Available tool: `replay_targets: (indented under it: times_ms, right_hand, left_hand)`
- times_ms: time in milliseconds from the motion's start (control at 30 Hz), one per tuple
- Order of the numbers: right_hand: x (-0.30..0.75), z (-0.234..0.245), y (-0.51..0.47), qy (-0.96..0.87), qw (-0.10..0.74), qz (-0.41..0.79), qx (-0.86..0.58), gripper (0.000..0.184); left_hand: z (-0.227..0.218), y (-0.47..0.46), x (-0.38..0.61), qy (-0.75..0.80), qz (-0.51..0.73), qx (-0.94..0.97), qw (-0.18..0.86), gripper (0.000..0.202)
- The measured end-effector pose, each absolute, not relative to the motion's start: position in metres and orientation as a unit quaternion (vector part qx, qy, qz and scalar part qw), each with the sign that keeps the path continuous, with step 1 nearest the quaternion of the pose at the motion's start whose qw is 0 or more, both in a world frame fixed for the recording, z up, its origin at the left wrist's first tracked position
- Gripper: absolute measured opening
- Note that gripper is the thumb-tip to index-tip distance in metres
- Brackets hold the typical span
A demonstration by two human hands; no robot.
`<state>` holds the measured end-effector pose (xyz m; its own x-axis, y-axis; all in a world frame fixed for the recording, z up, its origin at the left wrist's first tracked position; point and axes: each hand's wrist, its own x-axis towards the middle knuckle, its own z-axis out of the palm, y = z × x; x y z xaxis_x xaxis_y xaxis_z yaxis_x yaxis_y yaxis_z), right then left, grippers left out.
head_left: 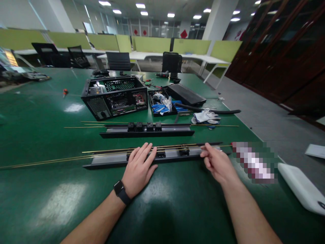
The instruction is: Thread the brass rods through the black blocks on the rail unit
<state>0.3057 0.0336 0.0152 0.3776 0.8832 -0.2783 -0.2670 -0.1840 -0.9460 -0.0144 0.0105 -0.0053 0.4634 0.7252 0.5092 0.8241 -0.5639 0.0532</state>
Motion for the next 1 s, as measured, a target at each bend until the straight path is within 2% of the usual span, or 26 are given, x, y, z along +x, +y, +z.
replay_targets:
  times_ms: [100, 267, 367, 533, 633, 867, 1000]
  right_hand:
    - [0.304, 0.014, 0.033, -0.278, 0.572, 0.501, -0.586, 0.046]
    - [0.326, 0.015, 0.039, -0.186, 0.643, 0.421, -0.612, 0.034]
    - [0.330, 0.017, 0.040, -0.164, 0.653, 0.408, -0.617, 0.032]
    - [0.311, 0.016, 0.035, -0.242, 0.595, 0.474, -0.603, 0.046]
    - [0.308, 0.014, 0.034, -0.273, 0.572, 0.489, -0.600, 0.047]
    - [0.340, 0.014, 0.041, -0.168, 0.655, 0.396, -0.621, 0.026]
    - [0.335, 0.015, 0.040, -0.175, 0.644, 0.404, -0.626, 0.028]
  left_hand:
    - [-0.006, 0.011, -0.015, -0.457, -0.247, -0.849, 0.101, 0.057]
    - [-0.007, 0.011, -0.016, -0.457, -0.246, -0.849, 0.100, 0.059]
    - [-0.007, 0.011, -0.016, -0.456, -0.247, -0.849, 0.101, 0.058]
    - [-0.006, 0.011, -0.015, -0.457, -0.246, -0.848, 0.103, 0.056]
    - [-0.006, 0.012, -0.015, -0.458, -0.246, -0.848, 0.103, 0.056]
    - [-0.005, 0.011, -0.016, -0.456, -0.244, -0.850, 0.099, 0.057]
    - [-0.004, 0.010, -0.016, -0.454, -0.246, -0.851, 0.098, 0.057]
